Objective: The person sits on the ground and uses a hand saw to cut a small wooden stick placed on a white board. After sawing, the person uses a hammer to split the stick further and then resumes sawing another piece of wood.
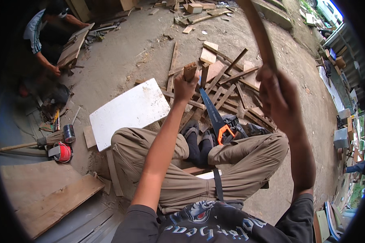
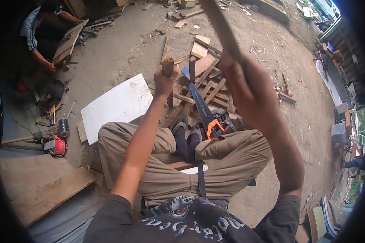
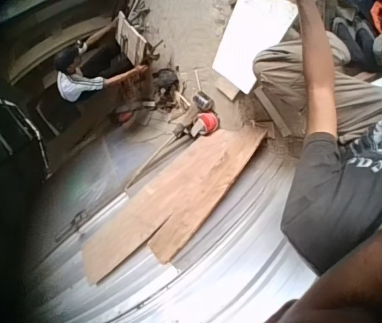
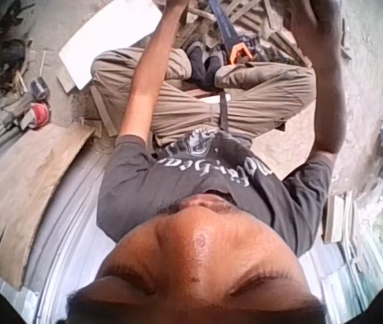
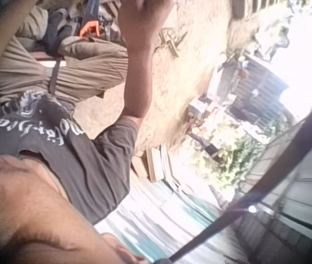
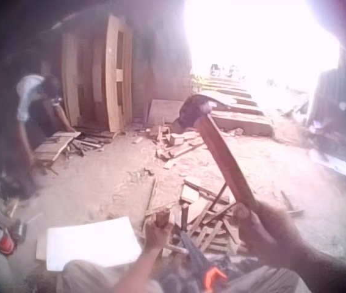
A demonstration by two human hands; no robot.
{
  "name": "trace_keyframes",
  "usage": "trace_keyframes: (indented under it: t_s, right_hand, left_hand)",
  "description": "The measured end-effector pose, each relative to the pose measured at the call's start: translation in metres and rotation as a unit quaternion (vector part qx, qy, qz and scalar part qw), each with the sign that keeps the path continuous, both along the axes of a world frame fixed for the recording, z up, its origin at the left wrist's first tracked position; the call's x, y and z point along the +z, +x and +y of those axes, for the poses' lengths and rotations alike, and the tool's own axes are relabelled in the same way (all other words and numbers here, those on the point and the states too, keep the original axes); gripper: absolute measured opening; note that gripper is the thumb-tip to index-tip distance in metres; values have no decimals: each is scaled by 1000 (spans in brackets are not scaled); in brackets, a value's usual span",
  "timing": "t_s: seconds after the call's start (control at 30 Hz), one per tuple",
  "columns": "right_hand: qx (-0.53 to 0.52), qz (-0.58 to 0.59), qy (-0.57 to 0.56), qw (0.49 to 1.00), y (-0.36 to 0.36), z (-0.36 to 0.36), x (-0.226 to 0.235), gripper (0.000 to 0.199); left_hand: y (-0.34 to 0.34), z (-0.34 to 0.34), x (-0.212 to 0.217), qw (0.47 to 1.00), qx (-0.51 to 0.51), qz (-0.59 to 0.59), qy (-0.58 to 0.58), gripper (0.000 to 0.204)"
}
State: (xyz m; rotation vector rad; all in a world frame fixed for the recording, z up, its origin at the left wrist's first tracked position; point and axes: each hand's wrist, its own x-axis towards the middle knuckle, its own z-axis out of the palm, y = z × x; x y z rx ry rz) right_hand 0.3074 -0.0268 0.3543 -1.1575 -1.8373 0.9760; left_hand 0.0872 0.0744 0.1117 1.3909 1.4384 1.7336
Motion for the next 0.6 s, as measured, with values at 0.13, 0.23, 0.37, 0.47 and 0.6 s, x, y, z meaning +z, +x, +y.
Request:
trace_keyframes:
  t_s: [0.13,0.23,0.37,0.47,0.6]
  right_hand:
    - [44,148,52,987,-8,3,-20,37]
    - [75,-141,-3,987,14,9,-60,33]
    - [26,-138,-83,987,12,10,-19,42]
    - [-5,72,-66,995,5,4,7,44]
    - [64,136,-22,988,5,3,-30,38]
  left_hand:
    - [14,-1,-2,1000,-8,-10,27,33]
    - [21,1,3,1000,-23,-8,19,25]
    - [6,-4,4,1000,-1,7,-16,29]
    - [1,-7,1,1000,11,-4,-5,34]
    - [7,-5,0,1000,5,12,-4,34]
